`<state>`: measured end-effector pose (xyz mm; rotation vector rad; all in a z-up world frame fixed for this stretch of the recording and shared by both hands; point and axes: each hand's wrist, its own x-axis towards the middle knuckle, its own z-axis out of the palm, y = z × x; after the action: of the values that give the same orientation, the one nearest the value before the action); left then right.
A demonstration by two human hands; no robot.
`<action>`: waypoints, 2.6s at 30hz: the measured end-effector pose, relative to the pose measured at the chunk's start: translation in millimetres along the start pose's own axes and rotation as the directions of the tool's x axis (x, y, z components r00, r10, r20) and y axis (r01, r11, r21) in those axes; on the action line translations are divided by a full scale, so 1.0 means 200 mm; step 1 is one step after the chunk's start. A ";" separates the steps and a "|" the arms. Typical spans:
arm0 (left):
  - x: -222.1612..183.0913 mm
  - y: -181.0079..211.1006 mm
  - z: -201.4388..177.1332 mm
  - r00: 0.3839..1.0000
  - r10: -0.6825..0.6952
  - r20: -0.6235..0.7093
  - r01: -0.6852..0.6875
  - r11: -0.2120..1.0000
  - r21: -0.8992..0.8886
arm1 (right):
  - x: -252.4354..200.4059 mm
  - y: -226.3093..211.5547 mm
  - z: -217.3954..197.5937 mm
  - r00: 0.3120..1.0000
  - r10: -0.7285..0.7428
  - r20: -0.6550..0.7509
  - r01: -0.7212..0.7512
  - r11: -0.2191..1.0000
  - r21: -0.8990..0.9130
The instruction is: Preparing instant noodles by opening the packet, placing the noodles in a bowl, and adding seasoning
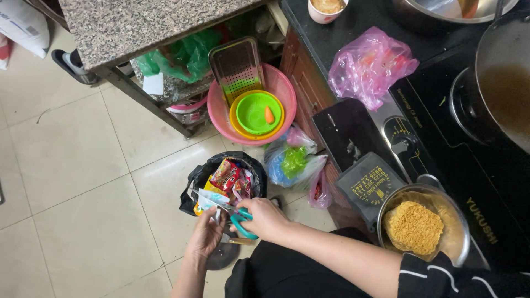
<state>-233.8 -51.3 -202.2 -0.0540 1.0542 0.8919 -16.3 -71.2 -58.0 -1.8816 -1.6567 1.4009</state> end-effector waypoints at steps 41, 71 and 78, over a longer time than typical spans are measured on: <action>-0.08 -0.24 1.03 0.447 -0.575 0.685 0.543 0.783 0.303 | -1.05 0.42 -0.42 0.667 0.519 -0.535 0.061 0.677 0.733; -0.39 -0.92 1.66 0.174 -0.848 0.501 0.726 0.454 0.516 | -1.47 0.60 -0.45 0.368 0.727 -0.580 0.121 0.581 0.805; -0.34 -0.86 1.56 0.233 -0.839 0.492 0.712 0.492 0.501 | -1.41 0.60 -0.42 0.401 0.685 -0.609 0.142 0.610 0.779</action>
<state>94.7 -69.3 -48.5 -0.0865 0.2355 -0.1891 156.7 -323.7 29.4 -1.8296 -0.0868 0.6460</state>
